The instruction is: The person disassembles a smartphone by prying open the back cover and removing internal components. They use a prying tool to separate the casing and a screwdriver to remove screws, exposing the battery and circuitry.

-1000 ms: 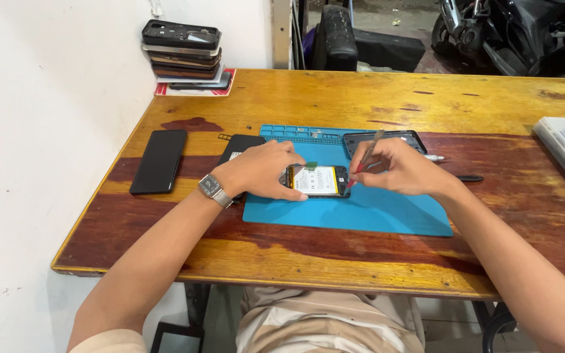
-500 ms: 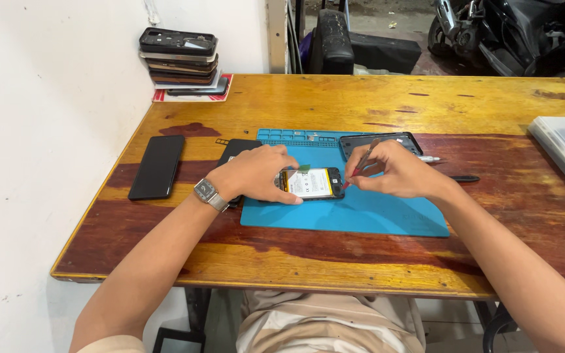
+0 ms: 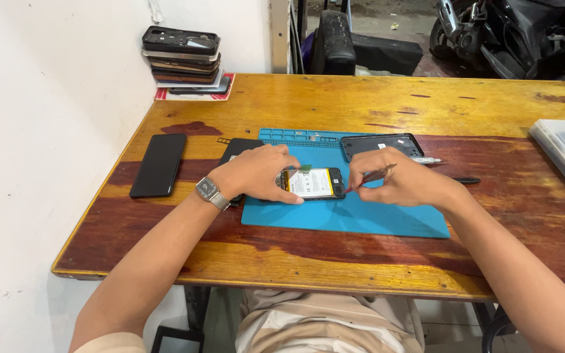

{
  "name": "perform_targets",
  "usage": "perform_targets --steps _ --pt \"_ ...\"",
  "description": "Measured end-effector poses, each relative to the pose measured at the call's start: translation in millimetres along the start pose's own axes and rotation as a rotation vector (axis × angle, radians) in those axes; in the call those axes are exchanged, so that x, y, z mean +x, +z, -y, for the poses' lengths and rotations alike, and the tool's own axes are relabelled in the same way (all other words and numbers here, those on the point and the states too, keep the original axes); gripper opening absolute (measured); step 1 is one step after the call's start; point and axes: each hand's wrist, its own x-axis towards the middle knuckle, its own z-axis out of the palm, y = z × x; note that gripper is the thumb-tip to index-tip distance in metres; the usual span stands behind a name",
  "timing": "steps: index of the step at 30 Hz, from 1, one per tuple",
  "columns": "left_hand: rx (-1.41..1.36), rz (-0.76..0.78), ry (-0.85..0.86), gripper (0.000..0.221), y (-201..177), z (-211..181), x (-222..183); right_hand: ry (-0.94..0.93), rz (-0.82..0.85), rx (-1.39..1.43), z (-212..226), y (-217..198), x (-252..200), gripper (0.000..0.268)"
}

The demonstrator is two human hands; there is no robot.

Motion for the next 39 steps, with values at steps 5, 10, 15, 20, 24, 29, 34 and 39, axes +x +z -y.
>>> perform_targets --steps 5,10,15,20,24,29,34,39 --pt "-0.017 -0.024 0.023 0.084 -0.6 -0.2 -1.6 -0.021 0.015 -0.076 7.3 -1.1 0.2 0.010" --pt "-0.015 -0.010 0.013 0.084 0.0 -0.5 -0.9 0.052 0.023 -0.157 16.9 2.6 0.7 0.011" --pt "-0.009 -0.027 0.028 0.084 -0.3 -1.0 -0.8 0.009 0.014 -0.183 26.8 4.8 0.4 0.011" --pt "-0.011 -0.010 0.011 0.083 -0.5 -1.7 -0.5 -0.012 0.050 -0.258 33.5 7.8 -0.6 0.011" --pt "-0.005 0.001 0.024 0.084 0.0 -0.7 1.2 -0.015 0.050 -0.244 33.7 7.2 -1.0 0.010" --pt "-0.014 -0.010 0.031 0.084 1.3 -2.4 1.3 0.002 0.107 -0.330 39.1 11.6 -6.5 0.011" --pt "-0.014 0.007 0.003 0.084 -1.7 -3.1 1.0 0.104 0.179 -0.348 42.2 15.2 -3.5 0.016" --pt "-0.005 0.032 -0.015 0.085 0.4 -2.3 1.2 0.108 0.243 -0.277 36.7 15.8 0.0 0.019"
